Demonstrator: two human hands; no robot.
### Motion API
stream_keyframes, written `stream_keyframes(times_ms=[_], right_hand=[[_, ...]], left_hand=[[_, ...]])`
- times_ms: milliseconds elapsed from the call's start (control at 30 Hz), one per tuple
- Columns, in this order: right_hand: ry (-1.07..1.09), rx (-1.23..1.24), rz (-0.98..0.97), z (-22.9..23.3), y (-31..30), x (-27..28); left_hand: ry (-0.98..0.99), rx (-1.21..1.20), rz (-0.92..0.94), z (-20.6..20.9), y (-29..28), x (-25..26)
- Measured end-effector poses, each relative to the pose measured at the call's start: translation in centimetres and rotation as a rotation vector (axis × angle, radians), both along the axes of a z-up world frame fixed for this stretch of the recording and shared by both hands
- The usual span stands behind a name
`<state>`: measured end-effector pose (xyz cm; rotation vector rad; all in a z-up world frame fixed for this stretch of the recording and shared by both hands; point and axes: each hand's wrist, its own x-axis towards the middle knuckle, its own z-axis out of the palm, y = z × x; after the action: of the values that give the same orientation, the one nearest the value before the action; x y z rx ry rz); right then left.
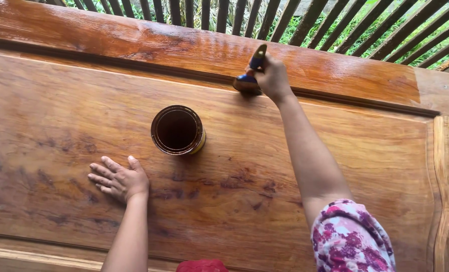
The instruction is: Applying a coat of varnish to a large wooden door using a paint brush.
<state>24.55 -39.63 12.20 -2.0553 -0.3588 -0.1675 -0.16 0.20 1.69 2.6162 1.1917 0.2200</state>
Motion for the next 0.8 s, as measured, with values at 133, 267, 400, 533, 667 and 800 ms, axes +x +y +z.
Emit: stream_keyframes(times_ms=[133,267,400,533,667,800], right_hand=[[0.105,0.506,0.017,1.1,0.0,-0.8],[0.042,0.334,-0.001,-2.0,-9.4,-2.0],[0.08,0.248,-0.201,-2.0,-23.9,-5.9],[0.024,0.119,-0.482,-1.9,-36.9,-10.8],[-0.106,-0.287,-0.644,-3.1,-45.5,-13.7],[-0.309,-0.593,-0.698,-3.1,-42.4,-14.9]], left_hand=[[-0.019,0.012,0.003,-0.2,0.0,0.0],[-0.03,-0.003,0.0,-0.3,0.0,-0.1],[-0.014,0.02,-0.003,-0.7,0.3,-0.2],[-0.008,0.001,0.01,-0.6,0.2,0.0],[-0.001,-0.02,0.012,-0.2,0.0,0.1],[0.007,-0.01,0.012,-0.5,-0.1,0.1]])
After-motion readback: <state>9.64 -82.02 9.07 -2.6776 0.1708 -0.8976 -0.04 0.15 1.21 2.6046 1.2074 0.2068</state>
